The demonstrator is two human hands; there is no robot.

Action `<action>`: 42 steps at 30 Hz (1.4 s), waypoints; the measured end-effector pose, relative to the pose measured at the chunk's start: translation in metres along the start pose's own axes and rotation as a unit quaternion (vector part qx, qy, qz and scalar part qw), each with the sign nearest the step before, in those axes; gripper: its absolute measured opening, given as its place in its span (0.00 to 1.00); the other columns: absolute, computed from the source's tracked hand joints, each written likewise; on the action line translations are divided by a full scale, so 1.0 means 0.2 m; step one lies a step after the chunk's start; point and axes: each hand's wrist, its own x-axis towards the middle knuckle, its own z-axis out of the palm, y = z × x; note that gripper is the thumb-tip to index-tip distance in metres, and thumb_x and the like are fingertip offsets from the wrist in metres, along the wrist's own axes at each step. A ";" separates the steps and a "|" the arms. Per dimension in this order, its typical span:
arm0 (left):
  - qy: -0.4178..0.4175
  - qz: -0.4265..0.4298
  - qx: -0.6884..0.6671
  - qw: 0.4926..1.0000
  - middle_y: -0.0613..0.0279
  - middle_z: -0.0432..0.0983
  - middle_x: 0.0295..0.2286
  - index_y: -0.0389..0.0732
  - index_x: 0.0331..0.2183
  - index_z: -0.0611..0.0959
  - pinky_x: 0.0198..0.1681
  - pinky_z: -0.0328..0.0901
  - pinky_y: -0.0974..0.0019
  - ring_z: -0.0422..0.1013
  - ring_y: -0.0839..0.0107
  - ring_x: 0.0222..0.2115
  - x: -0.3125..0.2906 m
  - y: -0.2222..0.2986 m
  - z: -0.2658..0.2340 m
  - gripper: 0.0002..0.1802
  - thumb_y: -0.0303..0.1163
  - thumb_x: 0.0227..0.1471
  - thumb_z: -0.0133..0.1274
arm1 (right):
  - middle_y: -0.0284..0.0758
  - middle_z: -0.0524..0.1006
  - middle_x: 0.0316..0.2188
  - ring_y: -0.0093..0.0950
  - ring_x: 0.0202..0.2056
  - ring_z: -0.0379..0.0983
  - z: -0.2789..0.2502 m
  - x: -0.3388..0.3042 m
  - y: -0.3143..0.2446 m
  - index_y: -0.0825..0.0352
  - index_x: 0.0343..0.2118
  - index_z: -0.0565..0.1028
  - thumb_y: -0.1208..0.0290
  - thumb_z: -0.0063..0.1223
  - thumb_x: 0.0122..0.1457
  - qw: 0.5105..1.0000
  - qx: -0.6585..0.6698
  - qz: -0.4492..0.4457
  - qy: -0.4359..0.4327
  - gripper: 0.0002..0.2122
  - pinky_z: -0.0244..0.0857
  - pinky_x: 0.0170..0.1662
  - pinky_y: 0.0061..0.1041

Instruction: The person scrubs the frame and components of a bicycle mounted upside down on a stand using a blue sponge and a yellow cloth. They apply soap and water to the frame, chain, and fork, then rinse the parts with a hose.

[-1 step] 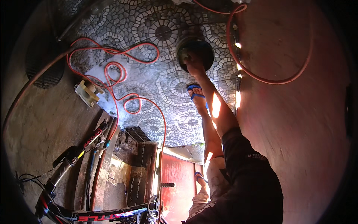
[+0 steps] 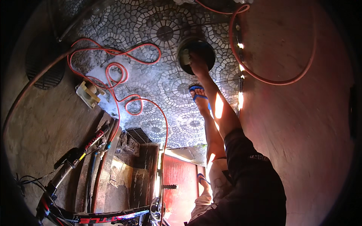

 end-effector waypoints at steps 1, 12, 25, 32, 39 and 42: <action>-0.002 0.001 0.003 1.000 0.58 0.75 0.34 0.34 0.48 0.76 0.29 0.71 0.65 0.74 0.70 0.29 0.00 0.01 0.00 0.21 0.43 0.66 0.48 | 0.48 0.74 0.55 0.47 0.56 0.71 0.00 0.06 0.07 0.62 0.56 0.74 0.59 0.47 0.61 0.992 -0.117 0.000 -0.035 0.22 0.64 0.60 0.44; 0.023 -0.009 -0.003 1.000 0.58 0.75 0.33 0.34 0.47 0.76 0.29 0.71 0.65 0.74 0.70 0.29 0.06 -0.05 0.00 0.19 0.41 0.66 0.48 | 0.42 0.75 0.54 0.41 0.53 0.74 0.36 0.71 0.62 0.56 0.53 0.76 0.62 0.52 0.60 0.963 -0.242 -0.085 0.086 0.18 0.68 0.56 0.43; 0.111 0.074 -0.018 0.991 0.58 0.75 0.33 0.34 0.46 0.75 0.29 0.71 0.65 0.74 0.70 0.29 -0.42 -0.25 -0.69 0.17 0.39 0.66 0.48 | 0.39 0.80 0.40 0.33 0.49 0.77 -0.44 -0.26 -0.44 0.66 0.45 0.77 0.63 0.58 0.60 0.953 0.243 0.178 -0.039 0.15 0.72 0.49 0.34; 0.247 0.173 -0.099 0.948 0.58 0.75 0.33 0.34 0.45 0.75 0.29 0.72 0.65 0.74 0.70 0.29 -0.75 -0.69 -1.48 0.16 0.38 0.66 0.48 | 0.28 0.78 0.40 0.21 0.44 0.73 -0.77 -1.01 -1.03 0.67 0.52 0.73 0.59 0.55 0.65 0.909 0.348 -0.183 -0.136 0.19 0.65 0.49 0.27; 0.340 0.244 -0.217 0.882 0.58 0.75 0.33 0.34 0.45 0.75 0.29 0.72 0.65 0.74 0.70 0.29 -1.05 -1.31 -1.86 0.15 0.37 0.66 0.48 | 0.31 0.77 0.37 0.20 0.36 0.71 -0.92 -2.24 -1.92 0.63 0.58 0.67 0.76 0.54 0.62 0.841 0.269 -0.385 -0.268 0.21 0.67 0.39 0.23; 0.251 0.267 -0.252 0.896 0.59 0.76 0.37 0.36 0.47 0.73 0.26 0.76 0.67 0.77 0.69 0.28 -1.16 -1.23 -1.90 0.14 0.36 0.67 0.46 | 0.30 0.77 0.36 0.15 0.29 0.68 -0.88 -2.91 -2.13 0.59 0.59 0.66 0.75 0.56 0.62 0.819 0.300 -0.383 -0.303 0.22 0.63 0.29 0.18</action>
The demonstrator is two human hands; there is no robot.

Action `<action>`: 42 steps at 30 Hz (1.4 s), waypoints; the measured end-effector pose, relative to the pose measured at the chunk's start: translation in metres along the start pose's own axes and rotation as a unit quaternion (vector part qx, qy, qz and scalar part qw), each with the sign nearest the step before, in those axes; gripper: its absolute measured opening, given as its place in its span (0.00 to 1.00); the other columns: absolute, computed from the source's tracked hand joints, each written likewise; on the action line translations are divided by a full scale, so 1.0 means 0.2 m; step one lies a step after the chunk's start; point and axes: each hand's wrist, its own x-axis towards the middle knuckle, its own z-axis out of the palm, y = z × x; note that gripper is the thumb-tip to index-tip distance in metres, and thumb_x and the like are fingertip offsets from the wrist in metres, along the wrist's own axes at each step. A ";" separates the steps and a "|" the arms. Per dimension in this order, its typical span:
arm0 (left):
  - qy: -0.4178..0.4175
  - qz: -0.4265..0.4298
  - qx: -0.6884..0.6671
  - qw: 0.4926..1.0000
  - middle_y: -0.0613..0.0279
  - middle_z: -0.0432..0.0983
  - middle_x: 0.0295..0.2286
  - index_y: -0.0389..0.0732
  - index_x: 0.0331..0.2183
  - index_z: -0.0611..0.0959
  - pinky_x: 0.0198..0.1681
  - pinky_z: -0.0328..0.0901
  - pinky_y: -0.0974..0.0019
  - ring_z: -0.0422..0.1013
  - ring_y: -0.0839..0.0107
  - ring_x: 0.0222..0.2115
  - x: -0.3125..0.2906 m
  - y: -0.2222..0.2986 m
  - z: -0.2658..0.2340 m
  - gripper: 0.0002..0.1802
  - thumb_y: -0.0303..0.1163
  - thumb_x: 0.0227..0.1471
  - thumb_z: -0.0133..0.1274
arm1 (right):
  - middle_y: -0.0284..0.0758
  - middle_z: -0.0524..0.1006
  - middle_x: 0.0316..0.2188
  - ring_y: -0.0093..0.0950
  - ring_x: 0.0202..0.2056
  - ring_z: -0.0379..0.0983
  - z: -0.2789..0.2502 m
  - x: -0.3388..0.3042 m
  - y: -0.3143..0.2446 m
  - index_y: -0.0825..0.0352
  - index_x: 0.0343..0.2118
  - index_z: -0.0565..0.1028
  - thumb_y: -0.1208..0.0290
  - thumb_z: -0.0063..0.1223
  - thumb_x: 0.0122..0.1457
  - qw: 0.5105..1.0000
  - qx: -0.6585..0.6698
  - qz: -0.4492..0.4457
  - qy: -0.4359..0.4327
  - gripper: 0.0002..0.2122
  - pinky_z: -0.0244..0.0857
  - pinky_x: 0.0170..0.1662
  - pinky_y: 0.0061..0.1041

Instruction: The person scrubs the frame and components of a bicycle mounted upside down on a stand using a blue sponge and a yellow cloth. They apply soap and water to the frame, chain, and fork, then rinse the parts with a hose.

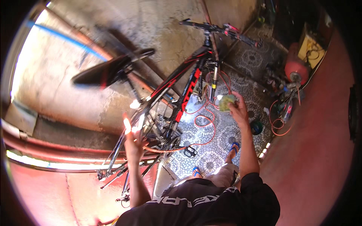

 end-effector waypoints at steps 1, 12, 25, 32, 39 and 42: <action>-0.023 0.030 0.026 0.999 0.57 0.77 0.34 0.35 0.48 0.73 0.26 0.75 0.66 0.78 0.68 0.27 0.03 -0.01 -0.02 0.16 0.37 0.66 0.47 | 0.30 0.77 0.36 0.13 0.25 0.66 0.15 -0.04 -0.03 0.57 0.58 0.66 0.74 0.58 0.62 1.000 0.016 0.007 0.000 0.22 0.58 0.22 0.14; -0.053 0.126 0.177 0.975 0.38 0.81 0.27 0.32 0.48 0.65 0.32 0.70 0.39 0.78 0.38 0.30 -0.04 0.15 -0.20 0.25 0.44 0.63 0.47 | 0.38 0.77 0.38 0.26 0.39 0.79 1.48 -0.58 -0.81 0.68 0.52 0.68 0.79 0.57 0.61 0.956 -0.157 -0.235 -0.079 0.17 0.77 0.36 0.24; -0.074 0.152 0.141 0.976 0.43 0.82 0.28 0.37 0.41 0.66 0.33 0.75 0.48 0.81 0.45 0.31 -0.09 0.14 -0.26 0.12 0.32 0.60 0.48 | 0.30 0.79 0.24 0.28 0.42 0.71 2.11 -0.39 -1.53 0.63 0.33 0.76 0.68 0.53 0.52 0.211 -0.771 -0.601 0.000 0.08 0.60 0.43 0.28; -0.056 0.152 0.104 0.981 0.42 0.82 0.28 0.36 0.39 0.67 0.32 0.75 0.48 0.81 0.46 0.31 -0.08 0.11 -0.19 0.09 0.29 0.60 0.46 | 0.32 0.80 0.24 0.28 0.43 0.72 2.14 -0.36 -1.54 0.63 0.33 0.75 0.68 0.53 0.53 0.208 -0.783 -0.586 0.016 0.07 0.60 0.43 0.28; -0.047 0.170 0.104 0.979 0.44 0.82 0.27 0.37 0.39 0.68 0.30 0.76 0.51 0.82 0.50 0.29 -0.11 0.08 -0.20 0.09 0.30 0.60 0.46 | 0.31 0.78 0.27 0.29 0.42 0.72 2.13 -0.45 -1.51 0.62 0.35 0.74 0.68 0.52 0.55 0.209 -0.732 -0.649 0.017 0.07 0.61 0.44 0.30; -0.045 0.182 0.084 0.979 0.45 0.82 0.28 0.36 0.40 0.68 0.31 0.76 0.51 0.82 0.50 0.29 -0.08 0.09 -0.20 0.10 0.30 0.60 0.47 | 0.31 0.79 0.29 0.29 0.43 0.72 2.12 -0.43 -1.52 0.61 0.38 0.75 0.69 0.52 0.54 0.197 -0.809 -0.553 -0.021 0.08 0.61 0.44 0.31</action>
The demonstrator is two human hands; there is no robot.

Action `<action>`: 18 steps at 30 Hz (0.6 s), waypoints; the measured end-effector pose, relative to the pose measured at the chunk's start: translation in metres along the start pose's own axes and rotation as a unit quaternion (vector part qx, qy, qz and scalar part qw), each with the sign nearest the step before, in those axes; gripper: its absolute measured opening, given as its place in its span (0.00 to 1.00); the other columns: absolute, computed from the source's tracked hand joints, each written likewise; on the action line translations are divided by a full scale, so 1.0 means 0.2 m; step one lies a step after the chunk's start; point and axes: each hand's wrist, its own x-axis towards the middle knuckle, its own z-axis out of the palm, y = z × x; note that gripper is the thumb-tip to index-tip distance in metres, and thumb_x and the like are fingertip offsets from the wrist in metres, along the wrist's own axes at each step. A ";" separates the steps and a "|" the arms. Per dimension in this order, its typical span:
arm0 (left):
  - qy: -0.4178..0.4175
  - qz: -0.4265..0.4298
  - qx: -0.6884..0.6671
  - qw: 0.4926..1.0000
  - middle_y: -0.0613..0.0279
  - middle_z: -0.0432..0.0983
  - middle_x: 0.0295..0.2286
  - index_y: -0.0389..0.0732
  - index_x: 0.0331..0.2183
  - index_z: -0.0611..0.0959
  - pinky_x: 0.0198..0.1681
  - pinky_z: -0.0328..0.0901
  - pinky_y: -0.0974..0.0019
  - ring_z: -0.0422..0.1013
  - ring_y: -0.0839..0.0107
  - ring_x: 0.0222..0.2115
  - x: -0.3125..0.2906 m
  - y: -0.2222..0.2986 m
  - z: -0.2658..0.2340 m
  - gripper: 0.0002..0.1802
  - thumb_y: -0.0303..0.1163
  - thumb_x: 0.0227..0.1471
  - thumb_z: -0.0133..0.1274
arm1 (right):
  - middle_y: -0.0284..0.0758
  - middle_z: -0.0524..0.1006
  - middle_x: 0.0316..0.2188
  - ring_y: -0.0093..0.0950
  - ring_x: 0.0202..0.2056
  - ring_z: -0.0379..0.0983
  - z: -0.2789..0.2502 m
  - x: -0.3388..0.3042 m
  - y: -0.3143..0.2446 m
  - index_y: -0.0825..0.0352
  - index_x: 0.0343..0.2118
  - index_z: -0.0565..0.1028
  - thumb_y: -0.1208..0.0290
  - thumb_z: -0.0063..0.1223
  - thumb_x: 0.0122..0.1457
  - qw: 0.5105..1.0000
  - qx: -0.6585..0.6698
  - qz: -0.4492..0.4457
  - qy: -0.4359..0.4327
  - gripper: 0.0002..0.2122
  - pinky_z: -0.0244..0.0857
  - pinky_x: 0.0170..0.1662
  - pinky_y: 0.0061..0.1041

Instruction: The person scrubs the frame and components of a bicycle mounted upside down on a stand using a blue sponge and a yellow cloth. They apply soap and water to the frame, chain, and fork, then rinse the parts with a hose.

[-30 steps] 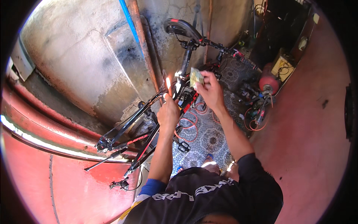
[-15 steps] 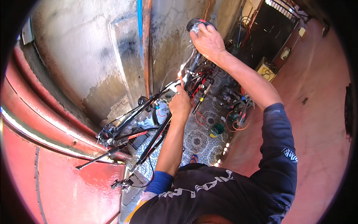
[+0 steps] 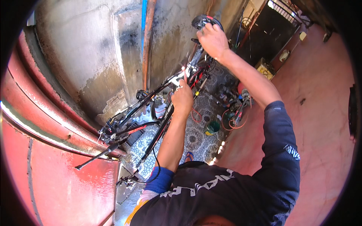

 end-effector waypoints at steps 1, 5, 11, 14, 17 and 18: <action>0.001 0.006 0.010 1.000 0.46 0.82 0.28 0.36 0.41 0.68 0.31 0.76 0.51 0.82 0.51 0.29 -0.03 0.01 0.01 0.10 0.30 0.60 0.46 | 0.31 0.79 0.33 0.29 0.43 0.72 -0.01 -0.02 -0.05 0.61 0.38 0.75 0.68 0.52 0.54 0.998 -0.004 -0.002 -0.064 0.09 0.63 0.43 0.31; 0.011 -0.018 0.006 1.000 0.47 0.82 0.27 0.36 0.41 0.69 0.29 0.75 0.52 0.81 0.52 0.28 0.01 -0.05 -0.02 0.09 0.30 0.61 0.45 | 0.32 0.77 0.37 0.29 0.46 0.72 -0.01 0.07 -0.35 0.64 0.38 0.77 0.67 0.52 0.53 0.987 0.078 -0.096 0.098 0.11 0.66 0.46 0.33; 0.024 -0.016 0.017 0.999 0.47 0.82 0.27 0.37 0.41 0.70 0.28 0.75 0.52 0.81 0.51 0.27 0.00 -0.05 0.02 0.09 0.31 0.62 0.43 | 0.25 0.79 0.32 0.28 0.48 0.68 -0.01 0.29 -0.11 0.59 0.27 0.83 0.64 0.54 0.51 0.974 -0.070 -0.201 0.078 0.08 0.59 0.51 0.26; 0.022 -0.010 0.013 1.000 0.45 0.81 0.28 0.36 0.42 0.69 0.29 0.75 0.50 0.81 0.49 0.28 0.01 -0.06 0.03 0.10 0.31 0.61 0.43 | 0.24 0.82 0.36 0.28 0.50 0.68 0.08 0.24 -0.14 0.58 0.34 0.85 0.63 0.54 0.57 0.949 -0.143 -0.209 -0.185 0.10 0.57 0.50 0.32; 0.022 -0.009 0.002 1.000 0.43 0.81 0.28 0.35 0.43 0.67 0.31 0.74 0.49 0.81 0.47 0.29 0.02 -0.06 0.03 0.12 0.31 0.60 0.43 | 0.26 0.82 0.38 0.31 0.47 0.70 0.15 0.27 -0.26 0.58 0.38 0.85 0.65 0.51 0.60 0.941 -0.182 -0.153 -0.243 0.11 0.58 0.45 0.37; 0.030 -0.006 0.013 0.999 0.44 0.81 0.28 0.35 0.43 0.69 0.30 0.75 0.51 0.81 0.50 0.28 0.01 -0.05 0.03 0.11 0.31 0.60 0.44 | 0.26 0.82 0.37 0.31 0.46 0.70 0.16 0.27 -0.28 0.58 0.38 0.85 0.65 0.51 0.60 0.939 -0.196 -0.144 -0.245 0.11 0.58 0.44 0.37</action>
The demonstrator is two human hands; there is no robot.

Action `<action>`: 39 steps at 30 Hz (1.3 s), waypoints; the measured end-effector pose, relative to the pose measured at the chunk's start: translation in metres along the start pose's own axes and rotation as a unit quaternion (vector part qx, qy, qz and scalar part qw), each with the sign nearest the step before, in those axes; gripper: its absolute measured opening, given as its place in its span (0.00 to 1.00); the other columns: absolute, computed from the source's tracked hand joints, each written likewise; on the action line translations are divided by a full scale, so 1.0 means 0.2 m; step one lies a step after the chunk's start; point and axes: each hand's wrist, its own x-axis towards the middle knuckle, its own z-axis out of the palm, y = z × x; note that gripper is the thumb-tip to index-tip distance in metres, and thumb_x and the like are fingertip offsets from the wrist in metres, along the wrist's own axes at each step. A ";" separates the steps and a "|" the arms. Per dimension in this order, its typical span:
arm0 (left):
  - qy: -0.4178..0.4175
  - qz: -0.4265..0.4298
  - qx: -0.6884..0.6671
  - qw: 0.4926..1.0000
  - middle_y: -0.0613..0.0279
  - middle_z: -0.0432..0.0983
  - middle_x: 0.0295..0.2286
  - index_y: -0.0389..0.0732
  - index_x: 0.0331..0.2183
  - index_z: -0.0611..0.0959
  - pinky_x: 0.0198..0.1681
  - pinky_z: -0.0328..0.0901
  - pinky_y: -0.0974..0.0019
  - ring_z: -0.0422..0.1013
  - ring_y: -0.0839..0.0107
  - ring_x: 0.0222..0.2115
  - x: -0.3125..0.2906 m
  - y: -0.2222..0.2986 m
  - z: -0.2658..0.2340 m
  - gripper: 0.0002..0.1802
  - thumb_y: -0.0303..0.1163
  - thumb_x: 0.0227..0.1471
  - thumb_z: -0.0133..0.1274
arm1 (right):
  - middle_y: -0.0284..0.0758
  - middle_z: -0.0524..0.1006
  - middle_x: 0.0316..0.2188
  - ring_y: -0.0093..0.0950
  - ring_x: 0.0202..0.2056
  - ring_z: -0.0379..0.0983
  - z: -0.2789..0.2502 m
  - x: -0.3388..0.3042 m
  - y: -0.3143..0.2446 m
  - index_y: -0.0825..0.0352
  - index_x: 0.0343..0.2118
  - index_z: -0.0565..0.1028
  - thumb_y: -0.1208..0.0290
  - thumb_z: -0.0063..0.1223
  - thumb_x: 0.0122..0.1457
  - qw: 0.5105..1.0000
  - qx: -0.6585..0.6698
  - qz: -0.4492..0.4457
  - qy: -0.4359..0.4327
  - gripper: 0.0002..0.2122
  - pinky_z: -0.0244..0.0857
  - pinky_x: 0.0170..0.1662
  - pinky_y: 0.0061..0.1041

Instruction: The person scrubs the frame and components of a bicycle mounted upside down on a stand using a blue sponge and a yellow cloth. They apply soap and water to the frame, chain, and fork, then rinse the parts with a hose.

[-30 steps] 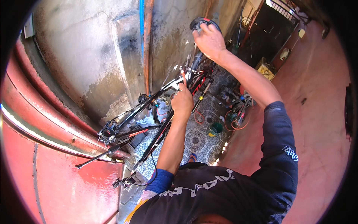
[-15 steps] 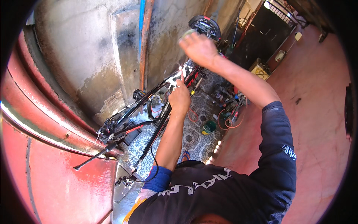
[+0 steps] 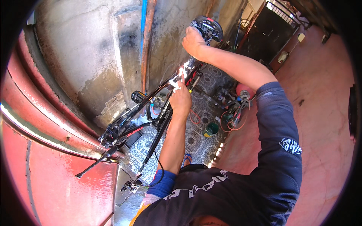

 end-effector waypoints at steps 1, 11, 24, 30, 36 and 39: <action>0.008 0.003 0.010 1.000 0.46 0.81 0.28 0.35 0.42 0.70 0.29 0.75 0.53 0.81 0.52 0.28 -0.01 0.01 0.00 0.11 0.30 0.61 0.44 | 0.26 0.82 0.36 0.32 0.45 0.71 0.00 0.01 -0.02 0.58 0.37 0.85 0.65 0.51 0.60 1.000 -0.011 0.011 -0.006 0.11 0.58 0.42 0.36; -0.056 -0.029 -0.028 0.998 0.41 0.81 0.28 0.30 0.47 0.68 0.30 0.75 0.49 0.81 0.48 0.28 -0.04 -0.02 -0.04 0.17 0.33 0.61 0.43 | 0.22 0.75 0.23 0.26 0.19 0.70 0.01 0.07 -0.07 0.56 0.32 0.83 0.67 0.59 0.52 0.993 0.000 -0.020 -0.116 0.06 0.44 0.16 0.31; -0.090 -0.019 -0.031 0.995 0.39 0.82 0.32 0.34 0.45 0.66 0.37 0.74 0.46 0.80 0.44 0.34 0.03 0.03 -0.11 0.16 0.33 0.60 0.46 | 0.39 0.82 0.45 0.37 0.43 0.82 0.13 0.00 0.12 0.64 0.42 0.81 0.73 0.55 0.58 0.930 0.354 0.092 -0.025 0.11 0.77 0.37 0.35; -0.124 -0.003 -0.042 0.991 0.36 0.81 0.32 0.32 0.46 0.65 0.37 0.73 0.45 0.80 0.41 0.35 0.01 0.07 -0.09 0.22 0.31 0.55 0.54 | 0.45 0.75 0.45 0.43 0.55 0.69 0.20 -0.39 -0.14 0.67 0.48 0.73 0.77 0.49 0.59 0.813 0.506 0.083 0.276 0.14 0.61 0.59 0.44; -0.095 0.023 -0.034 0.995 0.37 0.81 0.31 0.28 0.49 0.67 0.36 0.73 0.45 0.80 0.41 0.33 0.03 0.07 -0.07 0.21 0.31 0.58 0.49 | 0.41 0.72 0.44 0.40 0.47 0.72 0.19 -0.66 -0.31 0.66 0.47 0.73 0.84 0.53 0.52 0.556 0.681 0.352 0.323 0.18 0.67 0.51 0.32; -0.101 0.052 -0.022 0.993 0.37 0.82 0.32 0.25 0.53 0.68 0.36 0.74 0.45 0.80 0.42 0.34 0.04 0.08 0.00 0.23 0.31 0.62 0.39 | 0.38 0.74 0.37 0.36 0.40 0.75 0.46 -0.69 -0.40 0.66 0.38 0.77 0.83 0.58 0.52 0.332 0.776 0.455 0.284 0.10 0.69 0.45 0.31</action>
